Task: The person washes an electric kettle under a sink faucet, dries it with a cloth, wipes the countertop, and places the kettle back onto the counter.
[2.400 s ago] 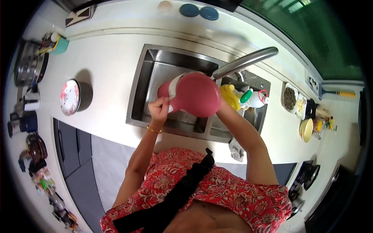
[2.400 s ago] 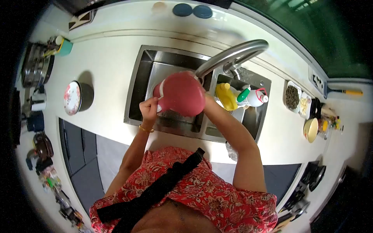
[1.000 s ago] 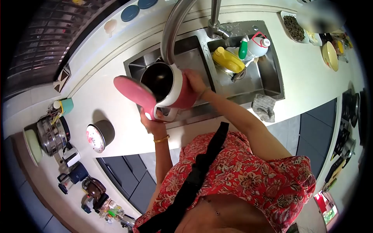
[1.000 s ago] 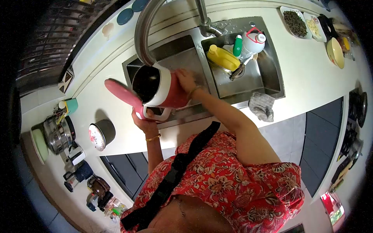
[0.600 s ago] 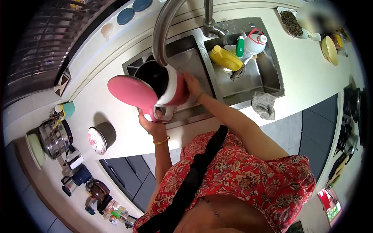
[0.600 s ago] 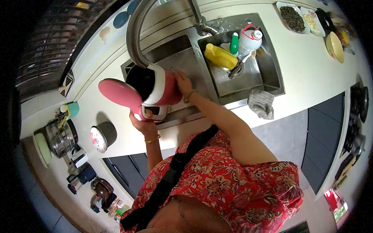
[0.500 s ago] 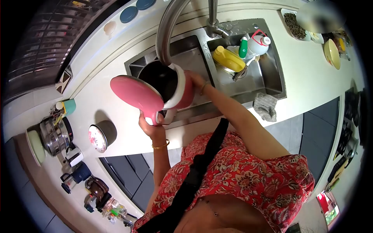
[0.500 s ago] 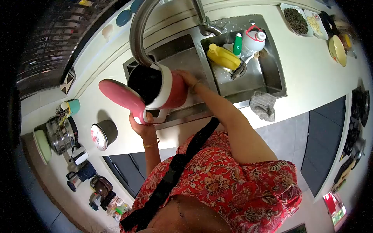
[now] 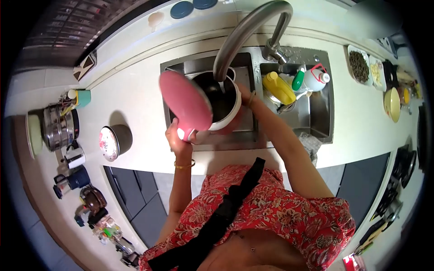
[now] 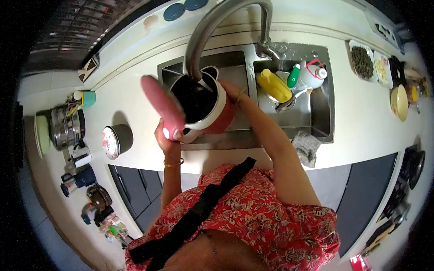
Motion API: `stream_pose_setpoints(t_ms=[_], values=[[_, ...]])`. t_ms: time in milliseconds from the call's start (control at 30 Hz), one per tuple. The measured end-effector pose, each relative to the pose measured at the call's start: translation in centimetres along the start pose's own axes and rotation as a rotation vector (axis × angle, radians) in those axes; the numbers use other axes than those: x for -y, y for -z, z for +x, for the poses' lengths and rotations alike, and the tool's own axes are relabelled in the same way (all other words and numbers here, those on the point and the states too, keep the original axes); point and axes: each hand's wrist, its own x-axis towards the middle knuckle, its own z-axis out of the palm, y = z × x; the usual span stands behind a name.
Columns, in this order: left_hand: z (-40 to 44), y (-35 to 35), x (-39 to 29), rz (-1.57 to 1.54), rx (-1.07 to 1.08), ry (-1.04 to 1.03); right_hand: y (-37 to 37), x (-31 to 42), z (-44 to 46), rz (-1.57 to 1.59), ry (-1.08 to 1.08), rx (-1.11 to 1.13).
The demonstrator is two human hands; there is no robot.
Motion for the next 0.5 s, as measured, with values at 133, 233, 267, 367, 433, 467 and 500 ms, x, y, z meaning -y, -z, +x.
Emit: stream_pose_setpoints(t_ms=[133, 233, 267, 367, 433, 467, 500], values=[[1.2, 1.7, 2.5, 0.096, 0.098, 0.013, -0.3, -2.6, 1.8, -0.72, 0.491, -0.36], [0.8, -0.5, 2.7, 0.088, -0.028, -0.089, -7.1, -1.2, -3.1, -0.847, 0.741, -0.506], [0.9, -0.8, 3.0, 0.077, -0.041, -0.092, -8.7, -1.5, -4.0, -0.611, 0.712, -0.581], [1.5, -1.0, 4.1, 0.019, -0.101, -0.167, -10.5, -2.9, -6.1, -0.865, 0.767, -0.517], [1.9, 0.1, 5.4, -0.06, -0.072, -0.088, -10.4, -4.4, -5.8, -0.882, 0.794, -0.553], [1.9, 0.2, 5.5, -0.125, -0.024, -0.001, -9.9, -5.2, -5.5, -0.885, 0.819, -0.611], [1.7, 0.2, 5.8, -0.194, -0.009, -0.025, -8.9, -5.4, -4.8, -0.903, 0.819, -0.583]])
